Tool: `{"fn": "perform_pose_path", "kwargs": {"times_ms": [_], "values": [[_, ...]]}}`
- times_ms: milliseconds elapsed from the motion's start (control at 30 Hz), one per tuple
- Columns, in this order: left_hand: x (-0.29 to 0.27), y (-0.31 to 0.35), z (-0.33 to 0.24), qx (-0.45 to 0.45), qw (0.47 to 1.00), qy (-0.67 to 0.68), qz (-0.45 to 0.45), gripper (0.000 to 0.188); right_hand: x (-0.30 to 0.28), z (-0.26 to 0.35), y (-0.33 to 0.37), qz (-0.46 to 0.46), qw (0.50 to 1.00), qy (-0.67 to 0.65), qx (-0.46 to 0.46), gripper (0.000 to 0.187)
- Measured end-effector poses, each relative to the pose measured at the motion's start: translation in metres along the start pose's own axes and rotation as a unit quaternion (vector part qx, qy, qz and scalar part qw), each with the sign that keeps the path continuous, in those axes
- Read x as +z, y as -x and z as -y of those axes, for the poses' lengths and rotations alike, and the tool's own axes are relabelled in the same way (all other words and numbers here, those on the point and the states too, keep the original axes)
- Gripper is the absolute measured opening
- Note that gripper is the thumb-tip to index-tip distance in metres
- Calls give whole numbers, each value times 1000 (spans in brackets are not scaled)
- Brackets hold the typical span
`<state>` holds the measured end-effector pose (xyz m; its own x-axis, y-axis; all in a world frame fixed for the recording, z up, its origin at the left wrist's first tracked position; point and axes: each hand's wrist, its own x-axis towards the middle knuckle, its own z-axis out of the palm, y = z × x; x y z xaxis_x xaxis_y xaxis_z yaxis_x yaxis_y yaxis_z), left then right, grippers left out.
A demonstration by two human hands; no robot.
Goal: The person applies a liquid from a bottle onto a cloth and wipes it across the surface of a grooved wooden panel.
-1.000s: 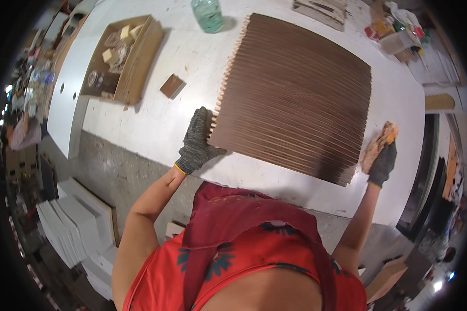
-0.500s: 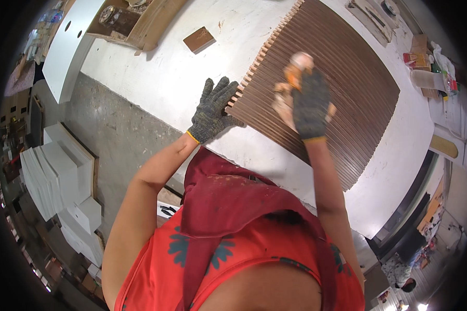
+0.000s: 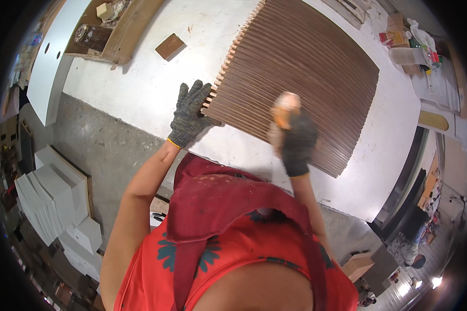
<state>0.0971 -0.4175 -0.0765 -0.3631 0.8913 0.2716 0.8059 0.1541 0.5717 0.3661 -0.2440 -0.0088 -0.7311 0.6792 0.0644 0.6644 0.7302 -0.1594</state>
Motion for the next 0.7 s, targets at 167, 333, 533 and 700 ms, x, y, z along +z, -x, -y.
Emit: {"fn": "perform_pose_path", "kwargs": {"times_ms": [167, 333, 533, 700], "values": [[-8, 3, -1, -13, 999, -24, 41, 97, -44, -124, 58, -256, 958, 111, 72, 40], [-7, -9, -11, 6, 1000, 23, 18, 93, -23, -336, 163, -272, 806, -272, 449, 45], [-35, 1, -32, -127, 926, 350, 66, 68, -40, -288, 144, -305, 895, 111, 305, 43], [-16, 3, -56, -271, 881, 387, -16, 57, -9, -169, 149, -378, 806, -328, 315, 45]]}}
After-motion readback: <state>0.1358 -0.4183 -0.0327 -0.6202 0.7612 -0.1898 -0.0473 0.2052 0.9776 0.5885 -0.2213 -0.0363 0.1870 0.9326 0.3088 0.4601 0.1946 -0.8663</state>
